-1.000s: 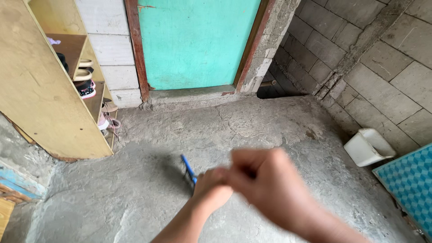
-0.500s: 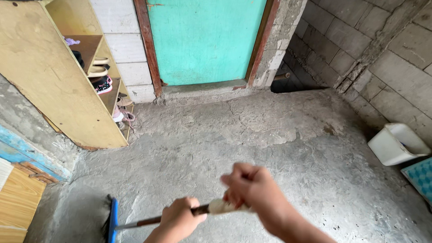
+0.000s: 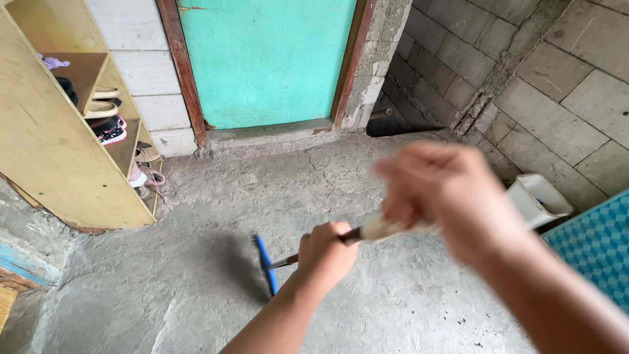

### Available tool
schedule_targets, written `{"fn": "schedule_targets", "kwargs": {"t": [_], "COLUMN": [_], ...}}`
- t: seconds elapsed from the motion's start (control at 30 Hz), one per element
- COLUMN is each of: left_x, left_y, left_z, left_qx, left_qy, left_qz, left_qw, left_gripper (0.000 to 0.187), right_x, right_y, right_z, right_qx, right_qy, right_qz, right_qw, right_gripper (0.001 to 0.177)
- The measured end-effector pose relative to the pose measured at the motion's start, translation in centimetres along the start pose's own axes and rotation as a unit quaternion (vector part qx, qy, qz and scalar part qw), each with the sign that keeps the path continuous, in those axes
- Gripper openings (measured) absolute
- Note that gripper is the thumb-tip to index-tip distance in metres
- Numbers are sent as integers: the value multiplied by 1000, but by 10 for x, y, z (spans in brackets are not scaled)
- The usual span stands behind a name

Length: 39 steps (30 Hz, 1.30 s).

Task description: The person sweeps a concrete floor using a broom, moving dirt and debris through a doorway, and then arranges shoes on a wooden rack.

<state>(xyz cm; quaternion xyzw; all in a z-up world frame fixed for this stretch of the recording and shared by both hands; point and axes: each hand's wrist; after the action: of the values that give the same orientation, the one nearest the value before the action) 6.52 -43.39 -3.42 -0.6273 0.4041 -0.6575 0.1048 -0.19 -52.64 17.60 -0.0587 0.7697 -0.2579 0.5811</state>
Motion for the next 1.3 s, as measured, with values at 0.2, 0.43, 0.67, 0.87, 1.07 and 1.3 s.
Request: {"fn": "schedule_targets", "kwargs": {"t": [0.2, 0.43, 0.67, 0.87, 1.07, 1.3], "left_x": [-13, -163, -98, -41, -22, -135], "left_y": [-46, -35, -20, -35, -54, -36], "left_z": [-48, -131, -109, -103, -126, -163], "left_qx": [3, -44, -162, -133, -113, -111], "left_qy": [-83, -165, -119, -30, 0, -113], "left_qz": [-85, 59, 52, -26, -83, 47], "left_qw": [993, 984, 978, 990, 990, 986], "left_gripper": [31, 12, 25, 20, 35, 32], "right_x": [3, 82, 28, -5, -15, 75], "right_y": [-16, 134, 104, 92, 31, 118], "right_z": [17, -34, -78, -112, -109, -85], "right_qx": [-266, -150, -66, 21, 25, -28], "right_qy": [-180, 88, 2, -70, -206, 72], "right_qz": [421, 281, -49, -165, 148, 228], "right_qw": [848, 944, 997, 984, 967, 971], "right_gripper": [34, 30, 45, 39, 40, 19]}}
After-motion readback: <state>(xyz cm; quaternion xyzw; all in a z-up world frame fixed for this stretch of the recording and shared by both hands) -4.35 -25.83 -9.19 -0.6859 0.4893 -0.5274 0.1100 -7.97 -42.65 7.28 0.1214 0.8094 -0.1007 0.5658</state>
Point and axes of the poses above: each hand's wrist, its own z-axis towards the middle knuckle, its own y-axis out of the palm, x = y × z, and after that the axes turned 1 degree about y, right-handed
